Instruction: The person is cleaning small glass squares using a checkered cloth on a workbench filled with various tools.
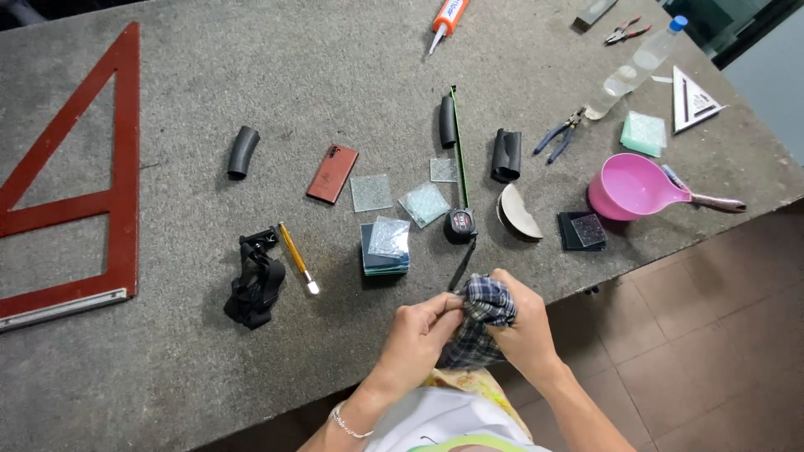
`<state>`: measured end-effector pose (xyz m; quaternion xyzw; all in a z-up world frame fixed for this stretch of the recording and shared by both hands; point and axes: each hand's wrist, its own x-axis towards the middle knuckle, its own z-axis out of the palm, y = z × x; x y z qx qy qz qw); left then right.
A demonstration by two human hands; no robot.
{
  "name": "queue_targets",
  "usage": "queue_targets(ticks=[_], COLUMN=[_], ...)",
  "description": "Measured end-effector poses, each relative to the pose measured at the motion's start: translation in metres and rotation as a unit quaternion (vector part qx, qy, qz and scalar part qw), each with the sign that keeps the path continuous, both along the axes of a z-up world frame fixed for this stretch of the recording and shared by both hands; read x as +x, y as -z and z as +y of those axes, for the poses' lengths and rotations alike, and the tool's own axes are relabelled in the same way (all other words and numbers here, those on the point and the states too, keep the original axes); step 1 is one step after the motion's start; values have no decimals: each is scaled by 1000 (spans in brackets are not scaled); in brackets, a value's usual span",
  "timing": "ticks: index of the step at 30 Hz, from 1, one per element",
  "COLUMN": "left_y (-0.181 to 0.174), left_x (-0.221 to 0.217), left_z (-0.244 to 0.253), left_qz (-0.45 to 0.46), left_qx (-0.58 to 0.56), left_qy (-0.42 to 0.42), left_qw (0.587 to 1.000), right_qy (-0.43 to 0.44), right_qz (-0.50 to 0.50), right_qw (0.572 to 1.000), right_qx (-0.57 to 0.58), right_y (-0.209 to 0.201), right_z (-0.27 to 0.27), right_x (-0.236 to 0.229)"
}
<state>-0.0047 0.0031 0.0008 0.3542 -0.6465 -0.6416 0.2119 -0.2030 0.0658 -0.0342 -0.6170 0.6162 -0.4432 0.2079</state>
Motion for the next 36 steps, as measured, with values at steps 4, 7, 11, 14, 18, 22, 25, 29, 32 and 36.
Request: queue_targets(ticks=[4, 7, 11, 14, 18, 22, 25, 29, 32, 36], left_y=[2, -12, 2, 41, 24, 24, 33, -2, -26, -15], left_x=[-11, -14, -10, -26, -24, -20, -18, -2, 0, -13], left_z=[3, 2, 0, 7, 8, 14, 8, -7, -6, -1], left_qz=[34, 80, 195, 238, 133, 120, 135, 83, 33, 78], left_qx=[-39, 97, 224, 192, 54, 63, 112, 115, 86, 65], left_qy=[-85, -142, -236, -211, -187, -167, -110, 34, 41, -13], left_qw=[995, 982, 925, 928, 972, 977, 978, 989, 995, 995], right_qy=[110, 252, 306, 49, 49, 30, 4, -100, -82, -17], right_qz=[-89, -230, -279, -232, -245, -289, -293, -75, -46, -157], right_qw=[990, 939, 904, 969, 967, 953, 950, 986, 991, 985], right_qx=[19, 32, 106, 70, 48, 87, 108, 111, 94, 68], right_y=[-4, -5, -7, 35, 7, 0, -3, -26, -40, -7], right_z=[-7, -19, -12, -1, 0, 7, 13, 18, 17, 11], right_x=[5, 1, -13, -3, 7, 1, -14, -33, -29, -28])
